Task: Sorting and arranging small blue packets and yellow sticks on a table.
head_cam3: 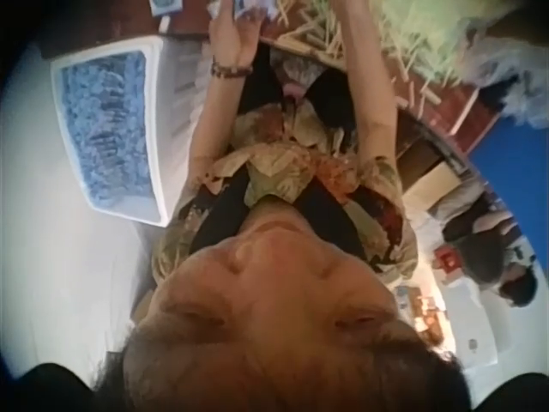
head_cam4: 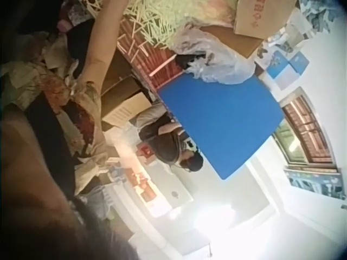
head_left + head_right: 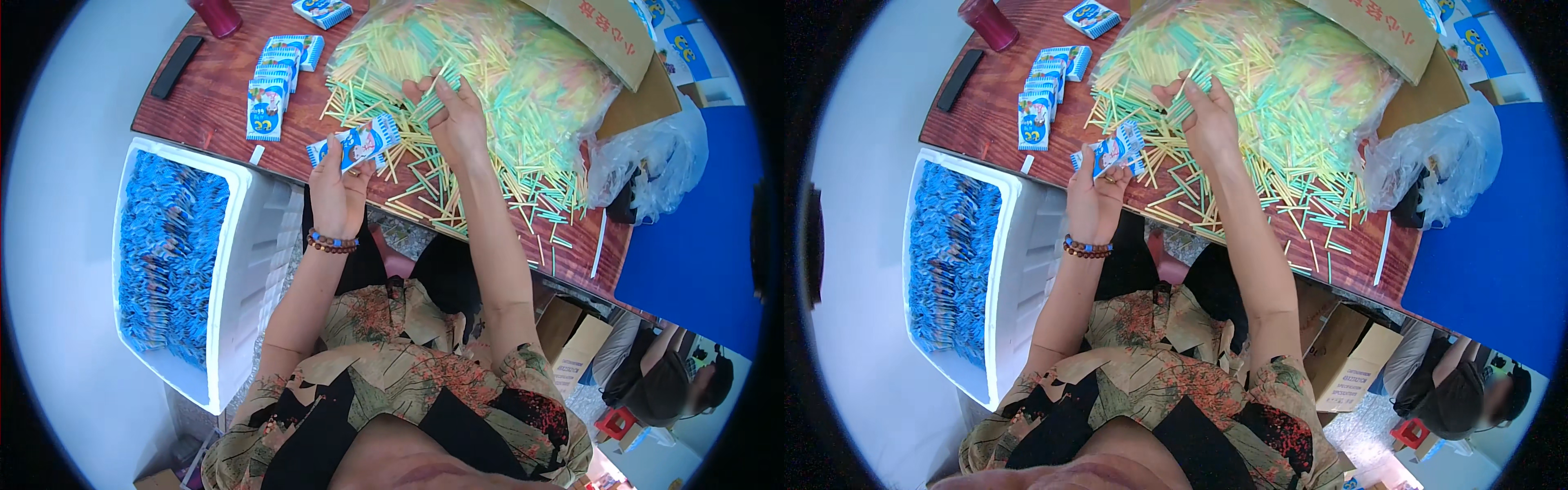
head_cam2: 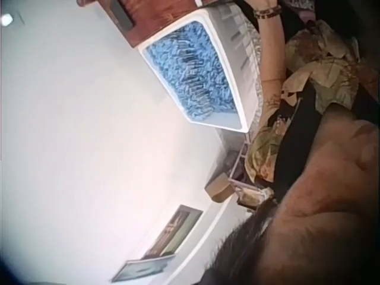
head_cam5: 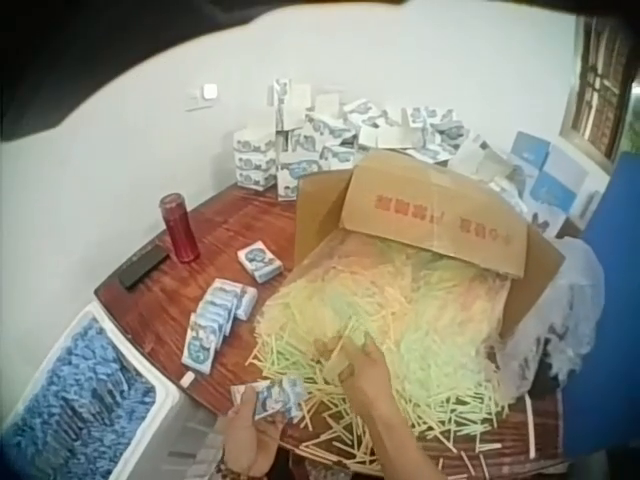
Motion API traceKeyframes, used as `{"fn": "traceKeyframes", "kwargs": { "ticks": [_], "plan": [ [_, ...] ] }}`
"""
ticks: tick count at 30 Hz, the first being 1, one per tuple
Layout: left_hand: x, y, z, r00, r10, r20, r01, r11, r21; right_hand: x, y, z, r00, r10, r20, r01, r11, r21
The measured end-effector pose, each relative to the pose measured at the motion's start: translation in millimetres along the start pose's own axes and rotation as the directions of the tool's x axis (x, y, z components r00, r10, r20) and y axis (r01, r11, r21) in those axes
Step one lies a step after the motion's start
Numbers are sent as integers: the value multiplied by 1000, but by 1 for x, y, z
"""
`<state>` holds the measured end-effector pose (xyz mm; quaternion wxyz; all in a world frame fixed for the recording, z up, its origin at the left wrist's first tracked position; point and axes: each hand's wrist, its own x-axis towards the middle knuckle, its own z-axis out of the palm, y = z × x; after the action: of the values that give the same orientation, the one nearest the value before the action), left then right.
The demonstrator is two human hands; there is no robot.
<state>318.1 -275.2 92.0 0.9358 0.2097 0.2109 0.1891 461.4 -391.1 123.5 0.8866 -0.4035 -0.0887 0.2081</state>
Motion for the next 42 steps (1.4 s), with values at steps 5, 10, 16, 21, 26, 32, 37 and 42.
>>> {"fn": "traceKeyframes", "kwargs": {
  "ticks": [5, 10, 16, 21, 26, 32, 37, 42],
  "plan": [
    [6, -14, 2, 997, 75, 16, -76, 995, 63, -26, -10, 21, 993, -114, -17, 115, 974, 193],
    [6, -23, 7, 992, 126, -28, -123, 988, 95, -44, -14, 33, 943, -326, -63, 332, 933, 142],
    [1, -26, 15, 984, 174, -26, -169, 978, 123, -52, -4, 36, 925, -379, -41, 380, 924, 48],
    [-2, -28, 27, 981, 191, -28, -186, 974, 131, -56, 4, 41, 916, -384, -121, 389, 921, 28],
    [-1, -34, 31, 962, 273, -15, -271, 961, 58, -67, 4, 59, 909, -362, -206, 307, 916, -257],
    [5, -43, 40, 973, 229, 20, -228, 973, -13, -63, 16, 53, 891, -404, -207, 367, 909, -195],
    [11, -51, 39, 981, 190, 42, -188, 982, -33, -54, 7, 48, 926, -318, -203, 339, 937, 82],
    [18, -56, 32, 990, 124, 64, -120, 990, -69, -45, 5, 33, 939, -277, -202, 296, 953, 65]
  ]
}}
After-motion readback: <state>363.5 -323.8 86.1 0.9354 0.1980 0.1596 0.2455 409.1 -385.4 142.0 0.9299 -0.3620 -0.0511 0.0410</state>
